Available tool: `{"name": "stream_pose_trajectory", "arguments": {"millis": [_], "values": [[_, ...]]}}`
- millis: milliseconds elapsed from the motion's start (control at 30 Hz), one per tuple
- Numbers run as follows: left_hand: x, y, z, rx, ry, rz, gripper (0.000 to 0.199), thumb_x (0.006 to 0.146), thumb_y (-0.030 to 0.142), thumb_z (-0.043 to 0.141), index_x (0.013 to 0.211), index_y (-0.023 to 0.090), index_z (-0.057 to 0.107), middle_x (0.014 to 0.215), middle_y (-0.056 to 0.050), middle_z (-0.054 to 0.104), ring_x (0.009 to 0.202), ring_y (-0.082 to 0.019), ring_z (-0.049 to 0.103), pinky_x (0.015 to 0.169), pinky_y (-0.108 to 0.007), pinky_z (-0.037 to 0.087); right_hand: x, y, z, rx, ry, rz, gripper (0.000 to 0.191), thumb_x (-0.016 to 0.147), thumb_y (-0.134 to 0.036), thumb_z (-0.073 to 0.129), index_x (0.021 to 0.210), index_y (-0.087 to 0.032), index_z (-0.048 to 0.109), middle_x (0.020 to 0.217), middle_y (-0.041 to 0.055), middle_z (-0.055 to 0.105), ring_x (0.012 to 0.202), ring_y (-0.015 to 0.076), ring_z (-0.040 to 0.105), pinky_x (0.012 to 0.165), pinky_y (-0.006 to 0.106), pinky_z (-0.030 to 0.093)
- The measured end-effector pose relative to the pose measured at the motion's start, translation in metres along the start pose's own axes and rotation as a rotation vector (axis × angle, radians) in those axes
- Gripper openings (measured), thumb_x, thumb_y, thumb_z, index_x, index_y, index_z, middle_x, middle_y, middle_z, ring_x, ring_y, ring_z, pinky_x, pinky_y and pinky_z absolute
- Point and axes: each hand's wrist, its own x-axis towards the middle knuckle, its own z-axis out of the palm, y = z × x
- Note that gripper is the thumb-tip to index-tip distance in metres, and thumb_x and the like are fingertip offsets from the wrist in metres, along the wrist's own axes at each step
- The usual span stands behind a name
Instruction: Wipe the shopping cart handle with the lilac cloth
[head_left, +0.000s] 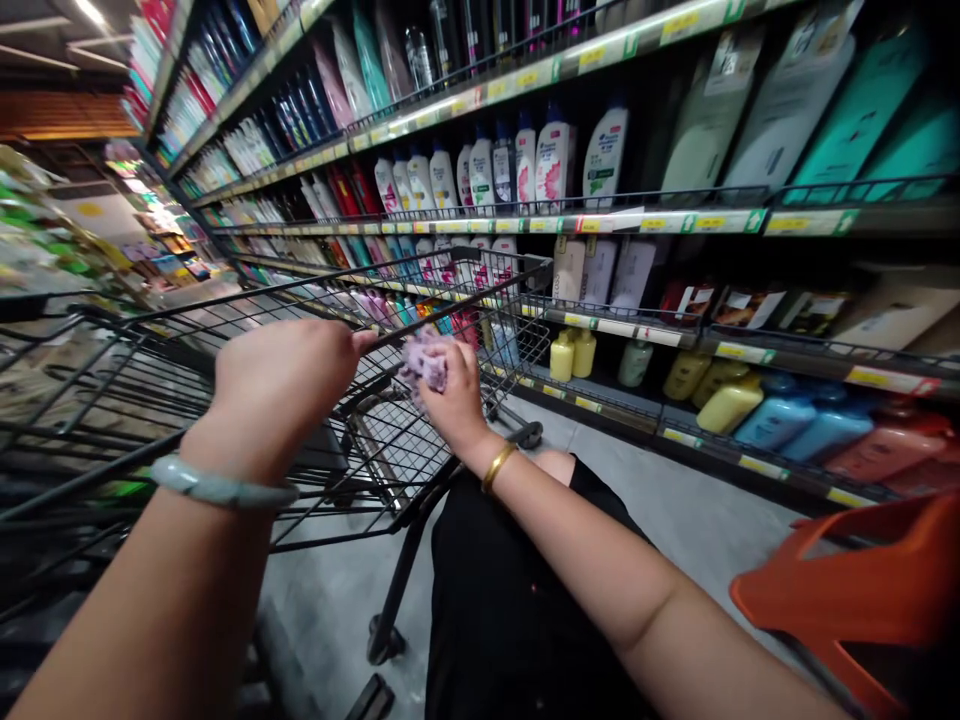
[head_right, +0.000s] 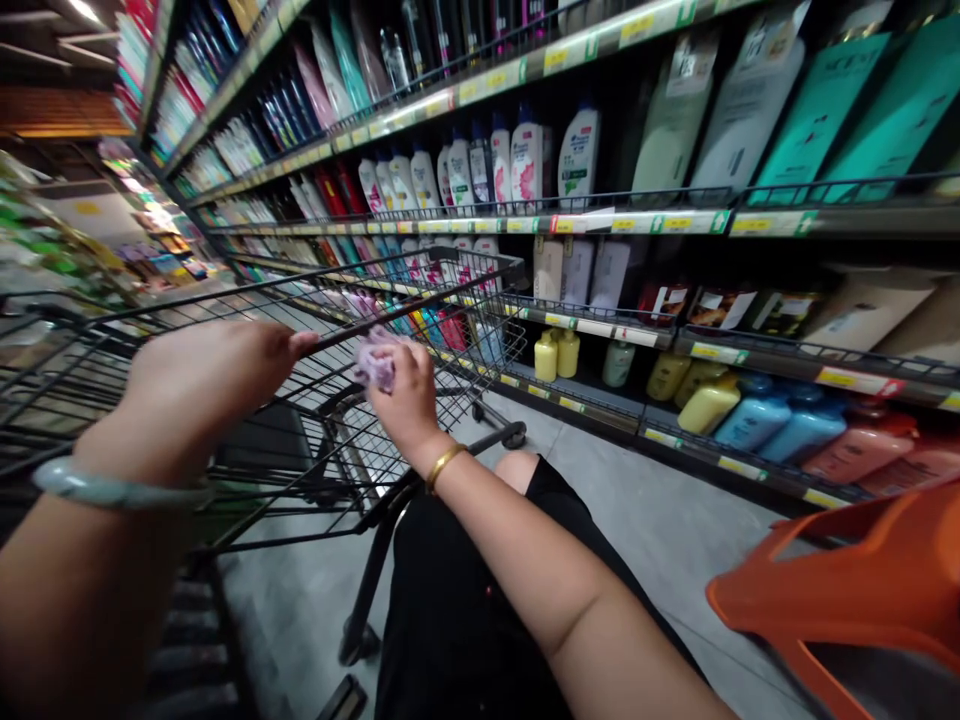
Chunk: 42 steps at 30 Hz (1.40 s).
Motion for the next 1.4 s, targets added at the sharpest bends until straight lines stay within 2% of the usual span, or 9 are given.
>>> {"name": "stream_pose_trajectory", "arguments": {"millis": [133,300,400,767,867,1067,1167,1300,1400], "values": [[-0.001,-0.017,0.010,-0.056,-0.136,-0.002,0.080,0.100,0.067,0.015,0.091,0.017,0.076,0.102,-0.020,0.078,0.097,-0.037,0.072,0.083,-0.045,0.051,-0.028,0.030,0.002,-0.003,0.028,0.270,0.037,0.072,0.000,0.065,0.100,-0.022,0.060,0.111,0.0052,0.059,0.107,0.0207,0.062,0.103,0.037,0.053],[0.006,-0.017,0.019,-0.077,-0.193,-0.004,0.083,0.097,0.073,0.013,0.091,0.018,0.076,0.095,-0.020,0.078,0.093,-0.038,0.072,0.080,-0.047,0.050,-0.006,-0.004,0.013,0.123,0.016,0.129,0.037,0.077,-0.008,0.071,0.108,-0.024,0.061,0.119,0.0059,0.058,0.112,0.0203,0.061,0.106,0.035,0.051],[0.006,-0.014,0.019,-0.073,-0.165,-0.054,0.090,0.097,0.071,0.005,0.095,0.017,0.078,0.099,-0.023,0.077,0.096,-0.043,0.073,0.077,-0.050,0.051,0.011,-0.020,0.018,0.117,-0.015,0.157,0.037,0.077,-0.005,0.070,0.108,-0.023,0.061,0.118,0.0062,0.057,0.111,0.0205,0.060,0.108,0.035,0.050],[0.025,-0.016,0.026,-0.100,-0.122,-0.178,0.097,0.095,0.071,0.002,0.107,0.017,0.081,0.108,-0.028,0.077,0.094,-0.046,0.074,0.075,-0.055,0.053,0.033,0.005,0.050,0.107,-0.098,0.170,0.036,0.076,-0.006,0.069,0.108,-0.023,0.061,0.118,0.0069,0.058,0.112,0.0208,0.061,0.107,0.036,0.051],[0.032,-0.015,0.028,-0.107,-0.118,-0.232,0.094,0.095,0.071,0.007,0.107,0.016,0.083,0.106,-0.029,0.077,0.095,-0.047,0.073,0.074,-0.056,0.054,0.030,-0.002,0.053,0.102,-0.153,0.188,0.038,0.075,-0.008,0.072,0.108,-0.023,0.062,0.116,0.0059,0.060,0.108,0.0215,0.063,0.104,0.038,0.054],[0.040,-0.019,0.037,-0.098,-0.115,-0.239,0.051,0.094,0.039,0.037,0.099,0.021,0.085,0.098,-0.021,0.080,0.091,-0.039,0.075,0.072,-0.047,0.054,0.036,-0.032,0.066,0.211,-0.142,-0.136,0.026,0.085,-0.011,0.066,0.107,-0.025,0.061,0.113,0.0055,0.063,0.114,0.0207,0.062,0.104,0.035,0.055],[0.040,-0.017,0.040,-0.030,-0.036,-0.241,0.071,0.099,0.051,0.021,0.097,0.018,0.084,0.090,-0.024,0.078,0.082,-0.042,0.074,0.066,-0.049,0.053,0.032,-0.008,0.076,0.148,-0.158,-0.155,0.027,0.083,-0.012,0.069,0.106,-0.024,0.062,0.118,0.0088,0.061,0.118,0.0234,0.060,0.107,0.039,0.053],[0.041,-0.010,0.042,0.042,0.015,-0.266,0.094,0.098,0.064,0.002,0.097,0.014,0.082,0.081,-0.025,0.074,0.075,-0.043,0.073,0.061,-0.049,0.052,0.018,0.034,0.085,0.119,-0.173,0.077,0.031,0.076,-0.006,0.070,0.101,-0.023,0.063,0.115,0.0088,0.060,0.112,0.0246,0.062,0.104,0.043,0.054],[0.045,-0.009,0.044,0.077,0.002,-0.277,0.095,0.097,0.067,0.000,0.096,0.016,0.081,0.079,-0.023,0.073,0.073,-0.041,0.072,0.060,-0.047,0.052,0.025,0.029,0.086,0.222,-0.103,0.160,0.036,0.073,-0.006,0.070,0.102,-0.024,0.059,0.112,0.0055,0.062,0.105,0.0216,0.063,0.099,0.039,0.056]]}}
